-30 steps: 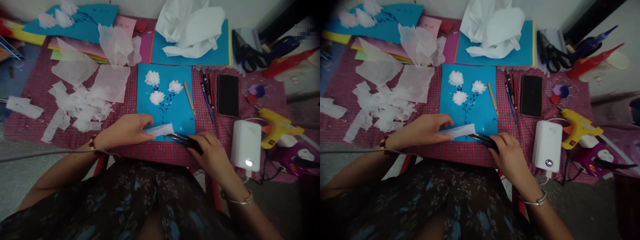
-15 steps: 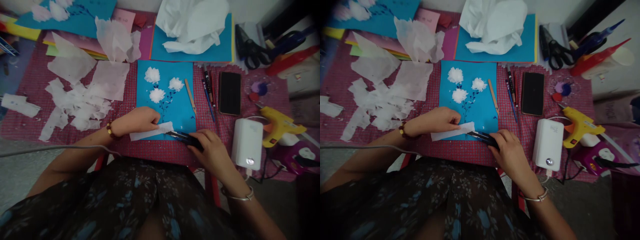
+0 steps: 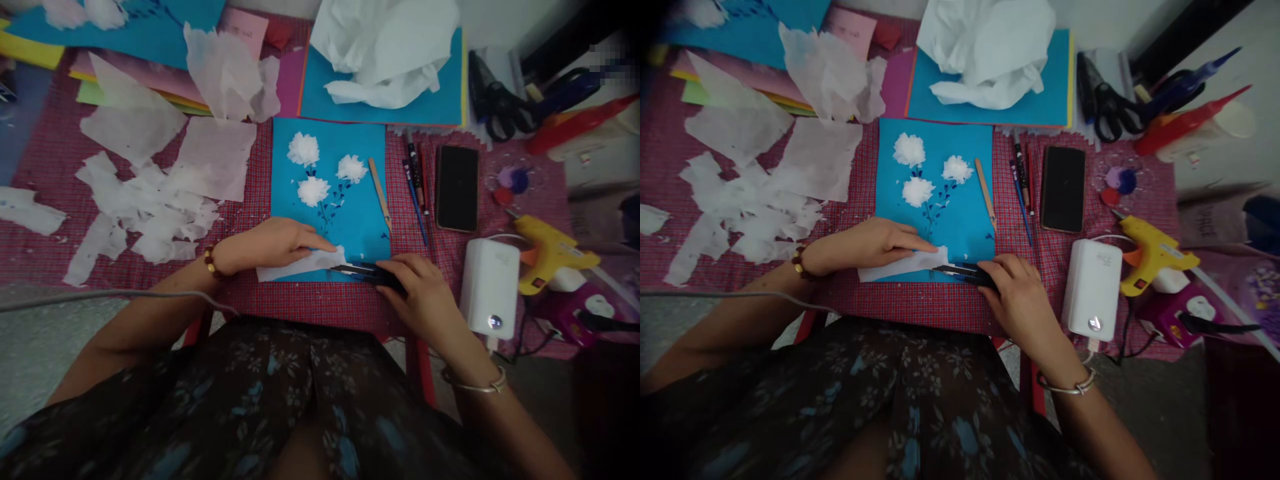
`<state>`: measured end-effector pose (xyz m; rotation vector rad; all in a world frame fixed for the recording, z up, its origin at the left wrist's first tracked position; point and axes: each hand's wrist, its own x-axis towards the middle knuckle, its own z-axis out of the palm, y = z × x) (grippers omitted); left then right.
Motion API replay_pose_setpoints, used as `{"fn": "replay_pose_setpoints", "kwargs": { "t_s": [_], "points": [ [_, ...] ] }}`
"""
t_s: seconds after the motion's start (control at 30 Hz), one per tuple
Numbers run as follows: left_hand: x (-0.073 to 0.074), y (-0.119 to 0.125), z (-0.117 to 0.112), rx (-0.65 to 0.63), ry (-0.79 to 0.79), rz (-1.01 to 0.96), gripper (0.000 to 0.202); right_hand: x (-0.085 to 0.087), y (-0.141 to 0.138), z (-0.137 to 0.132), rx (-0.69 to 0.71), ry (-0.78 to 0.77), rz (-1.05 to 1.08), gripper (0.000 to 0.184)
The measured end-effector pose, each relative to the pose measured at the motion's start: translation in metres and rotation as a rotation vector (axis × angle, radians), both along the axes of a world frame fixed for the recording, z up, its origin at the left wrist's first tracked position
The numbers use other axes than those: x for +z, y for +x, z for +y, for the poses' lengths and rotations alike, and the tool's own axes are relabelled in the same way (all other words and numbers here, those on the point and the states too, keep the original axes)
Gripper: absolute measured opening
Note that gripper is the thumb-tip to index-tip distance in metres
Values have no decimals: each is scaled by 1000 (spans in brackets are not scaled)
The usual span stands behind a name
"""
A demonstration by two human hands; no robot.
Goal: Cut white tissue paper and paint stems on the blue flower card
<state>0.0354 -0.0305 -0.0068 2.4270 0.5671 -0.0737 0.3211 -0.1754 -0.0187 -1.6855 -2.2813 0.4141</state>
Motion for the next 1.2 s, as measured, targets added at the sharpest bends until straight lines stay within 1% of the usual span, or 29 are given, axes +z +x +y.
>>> {"fn": "replay_pose_setpoints", "kwargs": {
  "t_s": [0.07, 0.17, 0.33, 0.53, 0.67, 0.77, 0.93, 1.2],
  "points": [
    [0, 0, -1, -24, 7, 7, 39, 0, 0, 0, 6, 1, 0, 28],
    [2, 1, 0, -13, 13, 48, 37, -1, 0, 0, 15, 10, 0, 29],
    [3, 3, 3, -16, -8, 83, 43, -2, 0, 3, 27, 8, -3, 29],
    [7, 4, 2, -22, -19, 120, 50, -1, -4, 10, 61, 22, -4, 30],
    [8, 5, 0, -1, -22, 110, 47, 0, -5, 15, 81, 27, -9, 31],
    [8, 5, 0, -9, -15, 90, 44, 1, 0, 16, 96, 33, -4, 30],
    [8, 4, 1, -11, -29, 91, 47, 1, 8, 14, 88, 26, -7, 29],
    [9, 5, -2, -6, -13, 103, 51, 0, -1, 21, 109, 26, 2, 30]
  ]
}}
